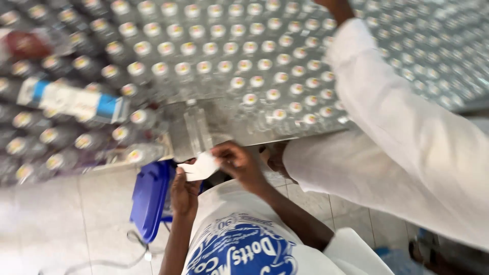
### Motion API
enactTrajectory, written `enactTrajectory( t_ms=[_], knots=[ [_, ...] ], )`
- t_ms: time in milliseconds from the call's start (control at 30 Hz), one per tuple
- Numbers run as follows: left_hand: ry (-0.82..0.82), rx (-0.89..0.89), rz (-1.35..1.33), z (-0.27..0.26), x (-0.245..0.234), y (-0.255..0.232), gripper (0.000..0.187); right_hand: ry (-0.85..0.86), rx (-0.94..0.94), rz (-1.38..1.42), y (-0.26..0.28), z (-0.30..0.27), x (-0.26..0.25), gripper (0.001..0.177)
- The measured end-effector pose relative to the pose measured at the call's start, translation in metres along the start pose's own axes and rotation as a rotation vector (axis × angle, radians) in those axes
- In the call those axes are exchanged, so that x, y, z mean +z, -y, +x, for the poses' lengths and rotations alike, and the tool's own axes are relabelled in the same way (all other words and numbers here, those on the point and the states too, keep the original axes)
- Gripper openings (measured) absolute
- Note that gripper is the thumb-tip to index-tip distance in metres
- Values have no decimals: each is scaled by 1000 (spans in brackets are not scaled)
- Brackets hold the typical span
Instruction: Manually applying labels to plastic water bottles and arranging them in a storage grid.
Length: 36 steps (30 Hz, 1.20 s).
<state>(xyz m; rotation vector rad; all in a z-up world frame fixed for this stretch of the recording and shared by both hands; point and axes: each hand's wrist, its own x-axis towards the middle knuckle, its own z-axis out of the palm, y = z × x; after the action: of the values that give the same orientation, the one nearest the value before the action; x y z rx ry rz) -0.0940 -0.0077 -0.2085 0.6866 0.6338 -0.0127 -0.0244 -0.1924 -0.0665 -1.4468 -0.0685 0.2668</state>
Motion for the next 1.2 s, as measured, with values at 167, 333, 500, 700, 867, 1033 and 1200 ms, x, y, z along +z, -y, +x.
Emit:
enactTrajectory(
  t_ms=[167, 333, 500, 700, 867, 1033, 1200],
  knots=[
    [-395, -210, -326, 27, -193, 116, 41, -175, 60, -1, 13, 8, -46, 31],
    [-785, -154, -492, 19, -305, 157, 57, -222, -30, -45, 39, 14, -74, 31],
    [-965, -182, -383, 20, -318, 136, 67, -172, -27, -131, 57, 9, -63, 25],
    [-1015, -250, 57, 40, -303, 134, 79, -79, -133, -185, 51, 7, -50, 21],
    [-250, 15, 237, -5, -191, 101, 24, -141, -198, -268, 52, 3, -31, 20],
    [207, 272, 382, -78, 65, -40, 37, -90, -205, -252, 31, 1, -3, 24],
    [301, 436, 555, -63, 101, -37, 68, 51, -70, -88, 22, 5, 20, 30]
  ],
)
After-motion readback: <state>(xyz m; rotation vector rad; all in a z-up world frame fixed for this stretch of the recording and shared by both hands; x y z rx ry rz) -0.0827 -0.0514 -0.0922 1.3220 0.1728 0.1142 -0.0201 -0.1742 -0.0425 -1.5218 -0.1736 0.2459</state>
